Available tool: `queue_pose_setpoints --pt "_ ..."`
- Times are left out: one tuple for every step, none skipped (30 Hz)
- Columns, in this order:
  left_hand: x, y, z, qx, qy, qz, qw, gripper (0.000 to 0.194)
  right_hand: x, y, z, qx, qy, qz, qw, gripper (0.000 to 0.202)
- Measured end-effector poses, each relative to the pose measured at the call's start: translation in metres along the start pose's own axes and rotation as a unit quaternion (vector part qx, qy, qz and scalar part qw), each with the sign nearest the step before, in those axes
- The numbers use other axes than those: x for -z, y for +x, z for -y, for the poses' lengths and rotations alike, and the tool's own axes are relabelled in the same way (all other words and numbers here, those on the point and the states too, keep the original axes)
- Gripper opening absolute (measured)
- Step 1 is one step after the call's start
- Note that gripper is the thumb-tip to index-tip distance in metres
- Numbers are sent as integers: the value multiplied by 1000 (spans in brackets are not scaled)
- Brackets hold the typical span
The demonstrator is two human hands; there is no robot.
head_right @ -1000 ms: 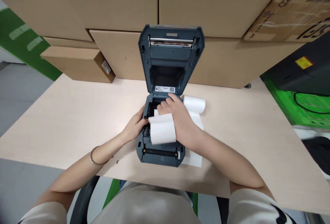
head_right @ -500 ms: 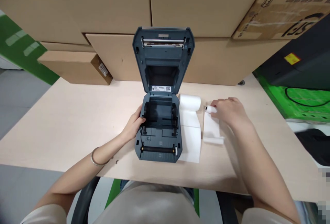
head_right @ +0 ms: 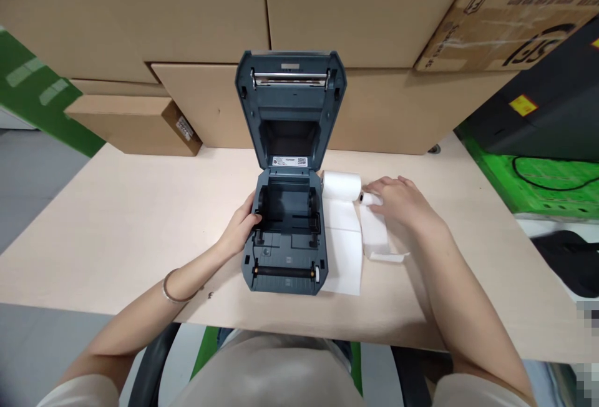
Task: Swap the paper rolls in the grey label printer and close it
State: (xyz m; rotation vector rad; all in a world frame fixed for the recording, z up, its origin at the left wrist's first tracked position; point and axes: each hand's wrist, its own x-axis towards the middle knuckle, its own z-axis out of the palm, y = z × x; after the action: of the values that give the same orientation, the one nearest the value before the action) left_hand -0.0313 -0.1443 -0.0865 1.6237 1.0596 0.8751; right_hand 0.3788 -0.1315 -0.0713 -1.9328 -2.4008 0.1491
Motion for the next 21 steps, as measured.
queue_pose_setpoints --pt "0 0 0 -2 -1 -1 1000 76 7 -1 4 -5 4 10 1000 41" --pt "0 0 1 -3 -3 -1 1000 75 13 0 9 -10 8 16 1000 47" --pt "0 0 1 -3 -5 0 1000 75 20 1 13 -14 11 17 1000 52" --pt "0 0 1 -2 -7 1 1000 74 25 4 19 -16 14 16 1000 58" --pt "0 0 0 -2 -8 1 1000 74 30 8 25 -11 16 14 1000 64" --pt "0 -1 0 -2 -10 2 1000 75 33 13 31 -1 17 15 1000 70" --pt "0 -1 0 -4 -11 3 1000 75 34 19 38 13 18 19 1000 75" --pt "0 0 0 -5 -10 4 1000 76 34 26 45 29 18 26 999 79" --pt "0 0 0 -6 -8 4 1000 77 33 33 52 43 18 36 998 81" --pt "0 0 0 -6 -6 3 1000 78 30 39 58 54 18 47 997 80" --pt "0 0 0 -4 -4 1 1000 78 27 45 63 59 18 56 997 78" --pt "0 0 0 -1 -3 -1 1000 79 23 49 67 60 18 62 996 75" --pt "-1 0 1 3 -2 -3 1000 79 21 52 70 58 17 67 996 72" --pt "-1 0 1 6 -3 -4 1000 79 19 54 72 56 15 70 996 70" --pt "-1 0 0 7 -5 -4 1000 79 18 54 73 53 12 72 996 68" --pt "-1 -1 0 7 -9 -4 1000 79 19 53 73 52 8 72 996 66" --pt "-2 -1 0 6 -13 -3 1000 79 22 50 73 51 4 72 996 65" --pt "-2 -1 0 4 -18 -3 1000 79 26 46 72 51 0 71 996 65" --pt "-2 -1 0 3 -22 -4 1000 79 32 41 72 50 -2 70 996 64" --pt "-3 -1 -1 3 -25 -5 1000 79 39 34 71 50 1 67 996 63" --pt "-3 -1 -1 3 -28 -6 1000 79 47 27 71 52 8 63 997 62"
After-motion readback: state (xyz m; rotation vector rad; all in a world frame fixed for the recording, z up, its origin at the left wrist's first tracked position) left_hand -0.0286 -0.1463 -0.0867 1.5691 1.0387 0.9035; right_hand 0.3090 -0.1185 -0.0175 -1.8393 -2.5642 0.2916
